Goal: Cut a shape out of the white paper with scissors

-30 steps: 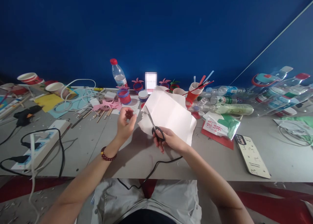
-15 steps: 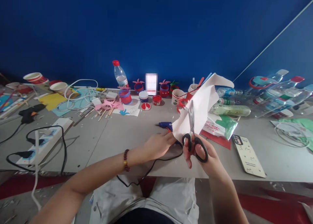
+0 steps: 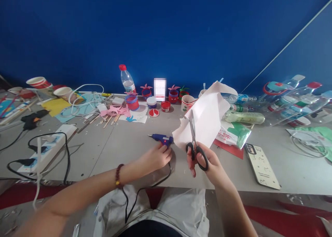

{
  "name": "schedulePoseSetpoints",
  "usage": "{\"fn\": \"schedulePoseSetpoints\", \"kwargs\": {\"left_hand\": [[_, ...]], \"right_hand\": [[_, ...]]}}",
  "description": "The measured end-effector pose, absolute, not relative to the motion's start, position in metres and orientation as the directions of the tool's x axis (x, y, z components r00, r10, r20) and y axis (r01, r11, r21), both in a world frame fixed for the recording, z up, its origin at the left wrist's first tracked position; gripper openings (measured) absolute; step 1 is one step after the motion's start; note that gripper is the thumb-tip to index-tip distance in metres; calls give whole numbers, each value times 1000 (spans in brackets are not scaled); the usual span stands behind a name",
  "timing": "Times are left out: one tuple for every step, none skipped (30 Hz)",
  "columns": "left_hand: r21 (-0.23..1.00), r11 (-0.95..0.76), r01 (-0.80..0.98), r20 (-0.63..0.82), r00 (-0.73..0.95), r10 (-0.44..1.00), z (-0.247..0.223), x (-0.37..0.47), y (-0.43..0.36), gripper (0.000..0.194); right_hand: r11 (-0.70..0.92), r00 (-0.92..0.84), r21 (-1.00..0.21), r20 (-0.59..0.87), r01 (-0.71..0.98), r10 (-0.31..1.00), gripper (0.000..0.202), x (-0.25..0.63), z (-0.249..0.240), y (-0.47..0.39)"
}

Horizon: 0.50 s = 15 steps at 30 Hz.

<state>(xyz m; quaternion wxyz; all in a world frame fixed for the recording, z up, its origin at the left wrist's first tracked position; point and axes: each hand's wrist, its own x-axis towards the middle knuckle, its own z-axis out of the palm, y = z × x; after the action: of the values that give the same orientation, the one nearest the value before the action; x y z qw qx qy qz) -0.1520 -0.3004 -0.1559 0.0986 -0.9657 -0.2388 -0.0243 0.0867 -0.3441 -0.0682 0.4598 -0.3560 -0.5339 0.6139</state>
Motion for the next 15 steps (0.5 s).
{"fn": "schedulePoseSetpoints", "kwargs": {"left_hand": [[-189,-870,455,80,890,448,-157,-169,-306,28],[-197,-864,462,66,886,459,-159,-186,-312,28],[-206,-855,477,59,878,475,-160,-203,-318,28],[-219,-845,488,58,871,488,-161,-220,-323,29],[-237,-836,495,64,867,495,-162,-237,-328,30],[-260,-828,496,71,865,496,-162,-255,-332,32],[-287,-822,492,76,867,492,-162,-272,-336,34],[-320,-812,488,78,868,491,-162,-289,-340,35],[-356,-799,485,87,868,489,-160,-306,-342,35],[-388,-787,480,96,870,483,-158,-323,-344,35],[-405,-775,485,99,866,490,-155,-338,-345,35],[-415,-770,485,101,866,490,-151,-354,-346,35],[-426,-766,481,106,868,486,-147,-368,-346,35],[-437,-768,469,102,874,476,-142,-380,-345,36],[-445,-772,453,94,881,463,-136,-391,-344,38]], "right_hand": [[-6,-330,-984,54,-179,943,41,84,-69,-342],[-9,-337,-985,51,-172,940,41,81,-69,-340],[-13,-345,-986,46,-166,937,41,78,-69,-338],[-18,-354,-987,41,-161,934,42,76,-70,-336],[-22,-364,-987,37,-157,931,42,74,-71,-334],[-26,-372,-988,34,-154,928,42,72,-71,-332],[-27,-378,-988,33,-152,925,42,71,-72,-330],[-28,-383,-989,31,-148,923,41,70,-73,-329],[-28,-386,-989,30,-144,922,41,69,-73,-328],[-30,-389,-990,27,-138,921,42,68,-73,-327],[-33,-391,-990,22,-134,920,42,67,-73,-327],[-38,-394,-991,17,-130,919,42,67,-74,-326],[-44,-398,-991,10,-126,917,42,66,-74,-326],[-52,-400,-991,2,-124,916,42,65,-74,-325],[-59,-403,-991,-4,-124,915,43,64,-75,-325]]}}
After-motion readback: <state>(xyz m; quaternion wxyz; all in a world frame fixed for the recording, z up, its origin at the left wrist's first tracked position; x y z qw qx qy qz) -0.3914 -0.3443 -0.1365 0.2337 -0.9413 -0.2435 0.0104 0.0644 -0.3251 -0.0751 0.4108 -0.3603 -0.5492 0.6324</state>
